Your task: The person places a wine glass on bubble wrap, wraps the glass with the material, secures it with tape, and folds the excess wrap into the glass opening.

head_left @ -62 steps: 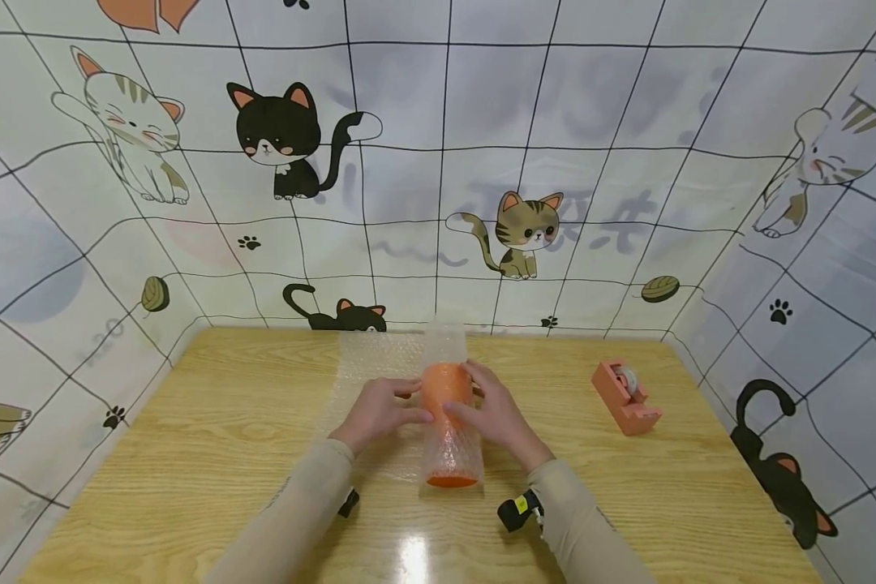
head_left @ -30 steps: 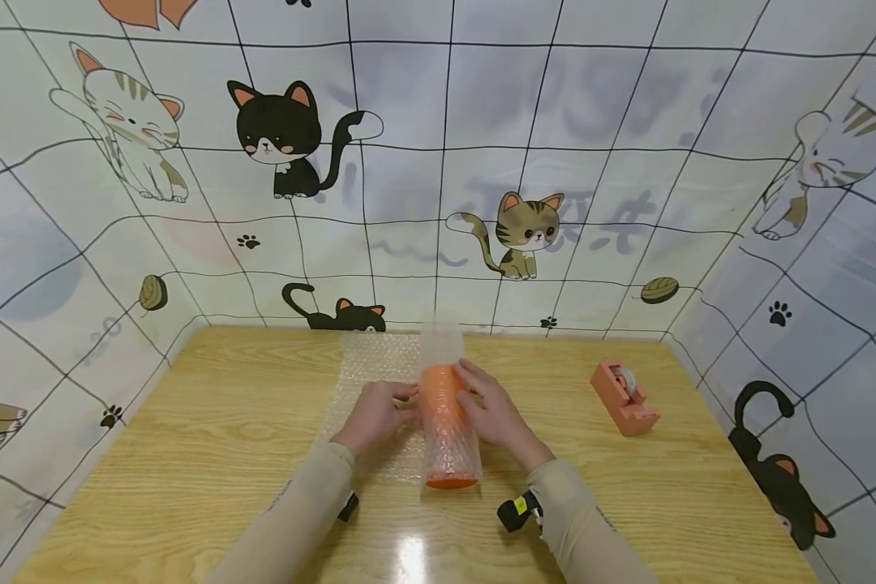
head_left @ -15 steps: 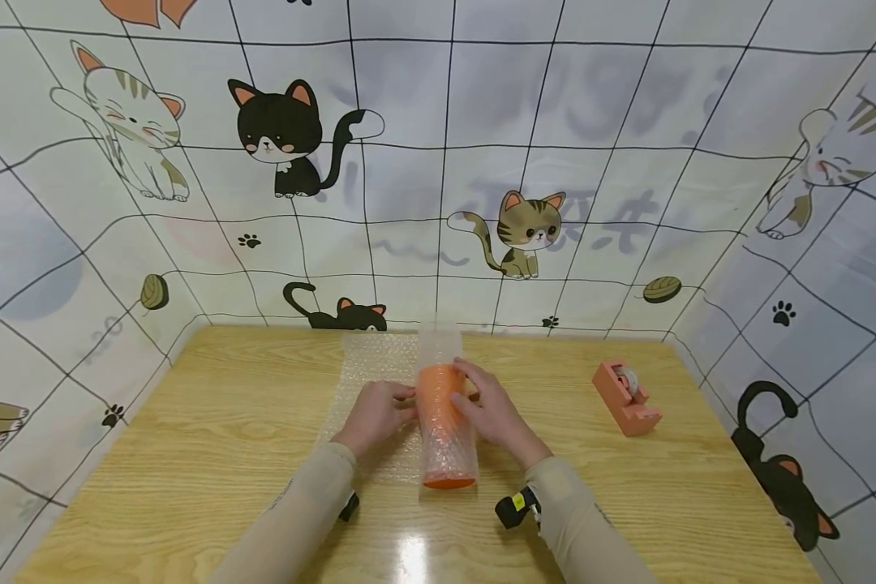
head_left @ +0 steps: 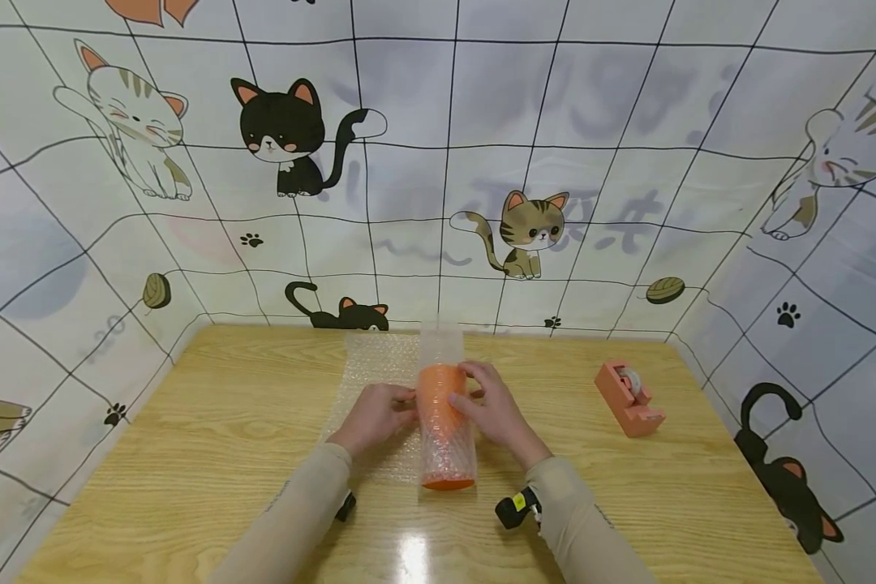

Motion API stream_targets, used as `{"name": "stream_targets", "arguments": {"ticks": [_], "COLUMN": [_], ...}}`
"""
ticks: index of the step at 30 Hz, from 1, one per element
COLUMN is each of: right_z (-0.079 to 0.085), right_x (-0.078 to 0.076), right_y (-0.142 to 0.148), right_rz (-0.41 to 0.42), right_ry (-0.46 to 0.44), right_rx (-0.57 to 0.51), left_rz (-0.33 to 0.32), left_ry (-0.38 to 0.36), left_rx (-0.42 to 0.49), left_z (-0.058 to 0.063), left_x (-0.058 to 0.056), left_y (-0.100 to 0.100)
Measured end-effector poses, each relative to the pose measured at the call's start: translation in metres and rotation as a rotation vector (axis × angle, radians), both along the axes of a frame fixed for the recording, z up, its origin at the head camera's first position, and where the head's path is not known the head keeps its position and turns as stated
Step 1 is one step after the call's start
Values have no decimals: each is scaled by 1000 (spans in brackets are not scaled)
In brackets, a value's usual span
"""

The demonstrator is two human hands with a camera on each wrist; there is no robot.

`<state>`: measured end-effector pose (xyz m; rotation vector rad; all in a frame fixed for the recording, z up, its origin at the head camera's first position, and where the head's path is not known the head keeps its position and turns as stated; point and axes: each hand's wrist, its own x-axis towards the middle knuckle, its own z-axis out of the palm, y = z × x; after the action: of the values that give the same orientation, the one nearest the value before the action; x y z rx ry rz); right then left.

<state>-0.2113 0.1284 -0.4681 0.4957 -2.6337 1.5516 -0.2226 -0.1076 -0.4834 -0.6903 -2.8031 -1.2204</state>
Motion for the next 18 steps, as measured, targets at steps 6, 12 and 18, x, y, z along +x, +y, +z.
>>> {"name": "stream_targets", "arguments": {"ticks": [6, 12, 18], "right_z": [-1, -1, 2], "right_x": [-1, -1, 0], "right_y": [-4, -8, -13], "right_rz": [-23, -28, -47], "right_ry": [-38, -73, -64], "right_rx": [3, 5, 15], "left_rz": [33, 135, 95], "left_ry": [-56, -112, -49], "left_rx": [-12, 33, 92], "left_z": [3, 12, 25], "left_x": [1, 3, 6], "left_y": [-2, -1, -1]}}
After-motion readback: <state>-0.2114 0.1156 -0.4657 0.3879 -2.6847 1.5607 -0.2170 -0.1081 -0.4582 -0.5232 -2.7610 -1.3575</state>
